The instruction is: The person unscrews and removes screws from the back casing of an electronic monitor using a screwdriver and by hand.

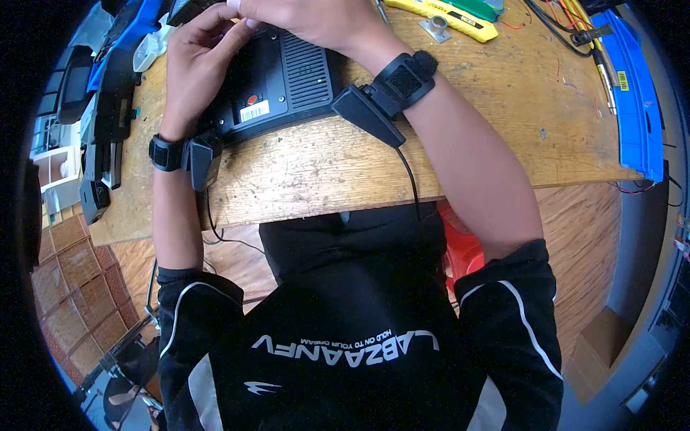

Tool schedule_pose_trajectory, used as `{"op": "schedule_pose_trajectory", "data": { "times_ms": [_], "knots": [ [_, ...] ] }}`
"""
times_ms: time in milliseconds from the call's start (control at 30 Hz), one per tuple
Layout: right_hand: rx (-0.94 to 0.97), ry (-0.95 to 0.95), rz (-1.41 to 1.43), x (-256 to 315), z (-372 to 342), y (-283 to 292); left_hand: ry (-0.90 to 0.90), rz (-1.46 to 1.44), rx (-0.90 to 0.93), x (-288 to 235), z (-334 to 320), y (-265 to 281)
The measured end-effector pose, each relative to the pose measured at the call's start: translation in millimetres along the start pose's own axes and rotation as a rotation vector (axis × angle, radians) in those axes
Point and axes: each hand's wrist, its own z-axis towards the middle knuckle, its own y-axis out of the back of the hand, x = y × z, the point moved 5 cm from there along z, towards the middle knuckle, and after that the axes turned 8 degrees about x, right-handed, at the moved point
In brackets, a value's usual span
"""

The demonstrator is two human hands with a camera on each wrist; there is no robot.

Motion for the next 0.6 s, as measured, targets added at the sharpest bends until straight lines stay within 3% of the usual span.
{"op": "schedule_pose_trajectory", "data": {
  "times_ms": [67,133,200,300,367,433,533,600],
  "knots": [
    [0.006,0.018,0.014,0.9,-0.4,0.0,0.055,0.008,0.003,-3.9,-1.1,0.1],
    [-0.020,0.085,-0.151,4.6,-1.1,1.2,0.078,0.002,-0.003,0.5,-1.1,1.7],
    [0.008,0.037,-0.138,3.6,0.4,1.6,0.100,-0.004,-0.009,6.8,-0.6,2.5],
    [0.013,-0.012,-0.083,-1.1,1.2,1.2,0.003,-0.006,-0.032,10.1,1.8,3.3],
    [-0.009,-0.015,-0.038,-1.7,1.0,0.6,-0.171,0.042,-0.018,4.0,2.8,2.7],
    [-0.045,-0.065,0.092,-2.3,1.0,0.7,-0.133,0.083,-0.022,1.1,2.1,2.5],
    [0.012,0.043,0.093,-7.5,4.3,1.2,-0.057,0.097,-0.005,-9.7,-0.7,2.2],
    [0.032,0.002,-0.005,-1.9,0.3,3.4,-0.017,0.069,0.016,-7.0,-0.4,0.1]
  ]
}}
